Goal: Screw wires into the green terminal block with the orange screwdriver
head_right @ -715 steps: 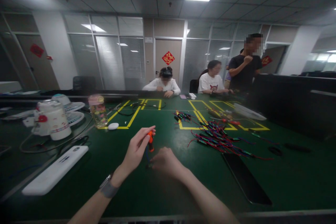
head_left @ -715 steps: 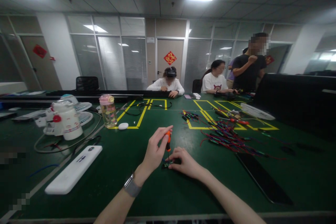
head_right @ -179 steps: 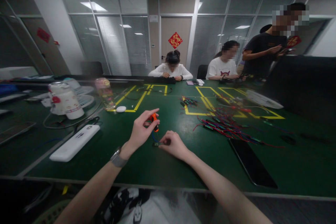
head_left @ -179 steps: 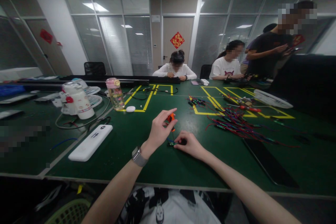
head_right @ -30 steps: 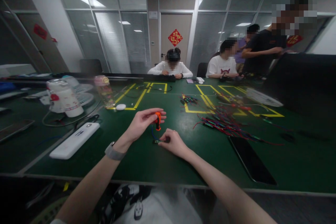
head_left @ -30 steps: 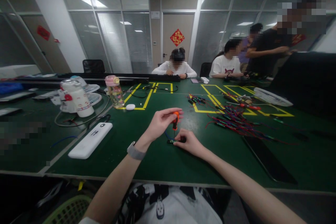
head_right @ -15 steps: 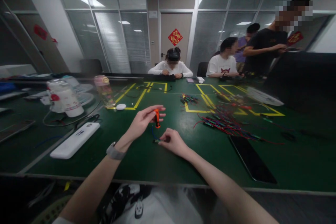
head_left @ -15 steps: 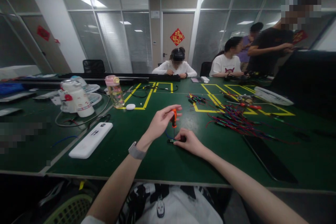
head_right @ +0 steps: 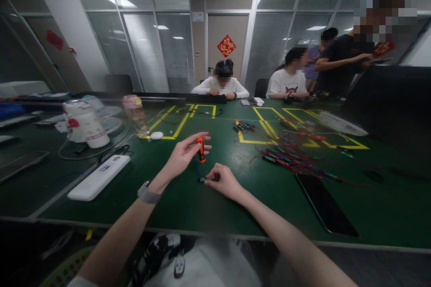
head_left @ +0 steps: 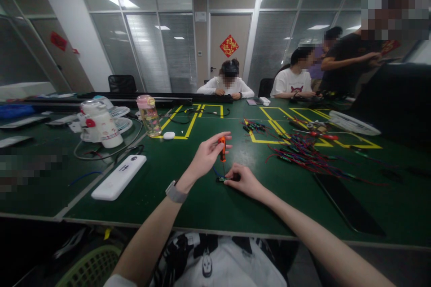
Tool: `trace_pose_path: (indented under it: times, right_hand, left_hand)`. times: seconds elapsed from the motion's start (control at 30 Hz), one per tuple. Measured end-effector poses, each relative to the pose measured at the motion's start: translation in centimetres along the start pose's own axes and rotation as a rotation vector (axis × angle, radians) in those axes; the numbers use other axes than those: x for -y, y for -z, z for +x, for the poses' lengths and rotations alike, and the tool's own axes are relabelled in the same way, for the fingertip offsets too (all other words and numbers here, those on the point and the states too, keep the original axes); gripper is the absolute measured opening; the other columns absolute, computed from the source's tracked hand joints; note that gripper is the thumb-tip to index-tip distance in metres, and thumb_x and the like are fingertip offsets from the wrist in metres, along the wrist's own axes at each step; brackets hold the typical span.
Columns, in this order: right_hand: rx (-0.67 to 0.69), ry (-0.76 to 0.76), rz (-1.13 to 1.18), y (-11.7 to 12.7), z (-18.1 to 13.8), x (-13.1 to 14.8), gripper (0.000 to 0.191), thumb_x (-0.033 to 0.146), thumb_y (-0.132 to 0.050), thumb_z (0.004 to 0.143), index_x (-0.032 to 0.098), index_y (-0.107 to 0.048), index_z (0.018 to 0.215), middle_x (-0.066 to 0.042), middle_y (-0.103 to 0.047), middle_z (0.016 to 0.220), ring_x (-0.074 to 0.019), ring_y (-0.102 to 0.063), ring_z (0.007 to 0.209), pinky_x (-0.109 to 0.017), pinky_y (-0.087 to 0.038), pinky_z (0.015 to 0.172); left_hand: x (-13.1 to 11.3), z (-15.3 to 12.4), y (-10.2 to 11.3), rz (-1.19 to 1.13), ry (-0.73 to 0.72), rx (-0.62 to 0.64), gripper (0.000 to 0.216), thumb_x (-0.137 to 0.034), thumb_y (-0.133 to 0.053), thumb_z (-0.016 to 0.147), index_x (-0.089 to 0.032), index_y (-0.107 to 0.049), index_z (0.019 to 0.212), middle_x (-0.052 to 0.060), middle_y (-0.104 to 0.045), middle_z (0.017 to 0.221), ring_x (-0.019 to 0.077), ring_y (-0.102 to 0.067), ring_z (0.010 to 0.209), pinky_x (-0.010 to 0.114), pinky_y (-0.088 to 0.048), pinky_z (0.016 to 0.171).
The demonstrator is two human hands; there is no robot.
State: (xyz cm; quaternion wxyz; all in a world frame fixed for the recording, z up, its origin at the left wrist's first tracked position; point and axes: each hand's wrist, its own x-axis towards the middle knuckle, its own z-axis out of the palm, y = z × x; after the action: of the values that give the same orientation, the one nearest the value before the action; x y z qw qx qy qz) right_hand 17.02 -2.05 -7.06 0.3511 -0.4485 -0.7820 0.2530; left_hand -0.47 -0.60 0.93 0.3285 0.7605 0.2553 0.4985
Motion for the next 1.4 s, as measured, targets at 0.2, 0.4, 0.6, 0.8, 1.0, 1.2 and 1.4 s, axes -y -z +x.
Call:
trace_pose_path:
  times: [0.2,0.4,0.6,0.8,1.0,1.2,1.4]
  right_hand:
    - [-0.008,-0.015,-0.016,-0.1,0.1,-0.2,0.008,0.012,-0.075,0.069,0.016,-0.067,0.068,0.000,-0.058,0.071,-0.0136,-0.054,0.066,-0.025,-0.043,0.062]
    - [0.007,-0.012,-0.008,0.0,0.1,-0.1,0.005,0.014,-0.074,0.070,0.015,-0.069,0.070,-0.001,-0.058,0.072,-0.0146,-0.055,0.067,-0.026,-0.043,0.062]
    - [0.008,-0.014,-0.005,0.1,0.0,-0.1,0.006,0.015,-0.074,0.070,0.016,-0.069,0.070,0.000,-0.058,0.072,-0.0142,-0.055,0.067,-0.026,-0.043,0.063]
    - [0.014,-0.010,-0.005,0.1,0.0,-0.2,0.005,0.015,-0.074,0.070,0.016,-0.070,0.071,0.000,-0.059,0.073,-0.0141,-0.055,0.067,-0.026,-0.043,0.062]
    - [0.000,0.000,-0.014,0.0,0.1,-0.4,0.006,0.016,-0.075,0.070,0.016,-0.069,0.070,0.001,-0.057,0.071,-0.0139,-0.054,0.065,-0.025,-0.043,0.061]
    - [0.001,-0.004,-0.018,0.0,0.1,-0.4,0.007,0.015,-0.076,0.070,0.016,-0.070,0.071,0.000,-0.057,0.071,-0.0137,-0.054,0.067,-0.025,-0.042,0.061]
    - [-0.007,-0.002,-0.014,-0.1,0.1,-0.5,0.008,0.014,-0.077,0.069,0.016,-0.069,0.070,0.001,-0.056,0.070,-0.0129,-0.053,0.065,-0.024,-0.042,0.060]
  left_hand:
    - [1.1,-0.1,0.5,0.461,-0.007,-0.420,0.021,-0.030,-0.069,0.082,-0.020,-0.069,0.101,0.004,-0.061,0.091,0.0178,-0.062,0.084,0.033,-0.054,0.078]
    - [1.9,-0.1,0.8,0.084,0.204,-0.273,0.036,-0.024,-0.049,0.093,-0.017,-0.053,0.128,0.009,-0.063,0.109,0.0141,-0.069,0.076,0.027,-0.057,0.065]
    - [2.5,-0.2,0.7,0.213,0.173,-0.419,0.029,-0.031,-0.062,0.086,-0.019,-0.063,0.113,0.005,-0.064,0.093,0.0132,-0.067,0.069,0.024,-0.056,0.059]
    - [1.8,-0.1,1.2,0.090,0.075,-0.443,0.032,-0.032,-0.060,0.089,-0.019,-0.059,0.118,0.004,-0.063,0.095,0.0123,-0.068,0.072,0.024,-0.059,0.065]
    - [0.9,-0.4,0.4,0.164,-0.013,-0.294,0.029,-0.030,-0.059,0.089,-0.022,-0.062,0.117,0.003,-0.057,0.096,0.0115,-0.066,0.073,0.020,-0.058,0.056]
    - [0.5,-0.6,-0.1,0.231,-0.076,-0.232,0.028,-0.026,-0.058,0.091,-0.023,-0.060,0.118,0.002,-0.056,0.096,0.0102,-0.064,0.072,0.019,-0.056,0.057]
    - [0.6,-0.7,-0.2,0.249,-0.089,-0.237,0.028,-0.026,-0.057,0.091,-0.023,-0.060,0.119,0.002,-0.057,0.096,0.0100,-0.062,0.072,0.018,-0.056,0.057]
